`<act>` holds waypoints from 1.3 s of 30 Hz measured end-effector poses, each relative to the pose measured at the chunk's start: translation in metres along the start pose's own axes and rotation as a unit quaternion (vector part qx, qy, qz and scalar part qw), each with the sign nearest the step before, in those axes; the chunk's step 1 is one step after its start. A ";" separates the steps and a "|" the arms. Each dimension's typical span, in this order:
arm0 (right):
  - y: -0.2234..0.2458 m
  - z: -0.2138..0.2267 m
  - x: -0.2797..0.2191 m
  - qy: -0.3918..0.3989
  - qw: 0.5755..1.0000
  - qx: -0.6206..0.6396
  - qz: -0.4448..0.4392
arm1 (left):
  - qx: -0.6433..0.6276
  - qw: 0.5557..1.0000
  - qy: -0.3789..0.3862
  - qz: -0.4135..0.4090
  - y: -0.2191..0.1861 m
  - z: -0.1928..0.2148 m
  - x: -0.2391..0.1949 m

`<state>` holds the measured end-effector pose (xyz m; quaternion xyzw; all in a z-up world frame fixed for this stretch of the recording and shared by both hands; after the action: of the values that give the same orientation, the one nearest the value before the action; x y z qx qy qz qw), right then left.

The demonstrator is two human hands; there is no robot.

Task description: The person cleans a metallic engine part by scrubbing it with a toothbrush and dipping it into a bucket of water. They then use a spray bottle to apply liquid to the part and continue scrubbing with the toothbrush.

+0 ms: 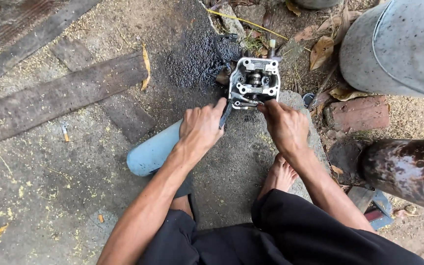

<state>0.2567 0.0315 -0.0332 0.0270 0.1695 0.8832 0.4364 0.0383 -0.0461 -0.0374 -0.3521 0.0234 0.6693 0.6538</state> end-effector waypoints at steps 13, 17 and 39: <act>0.053 0.017 0.032 0.178 0.925 -0.332 0.045 | -0.041 0.999 -0.021 0.016 -0.023 0.043 -0.023; 0.057 0.018 0.040 0.147 0.893 -0.402 0.141 | -0.062 0.998 -0.024 0.016 -0.018 0.054 -0.032; 0.086 0.047 0.067 0.317 0.880 -0.351 0.046 | -0.075 0.996 -0.044 -0.002 -0.009 0.027 -0.015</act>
<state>0.1592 0.0479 0.0320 -0.4017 -0.0239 0.8651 0.2993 0.0329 -0.0447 -0.0058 -0.3698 -0.0563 0.6830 0.6274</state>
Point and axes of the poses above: each hand's wrist, its own x-axis towards the middle knuckle, its own z-axis out of the back of the hand, y = z × x, the point moved 1 cm from there along x, towards the middle knuckle, and after that the axes turned 12 degrees about y, right-handed, at the moved point
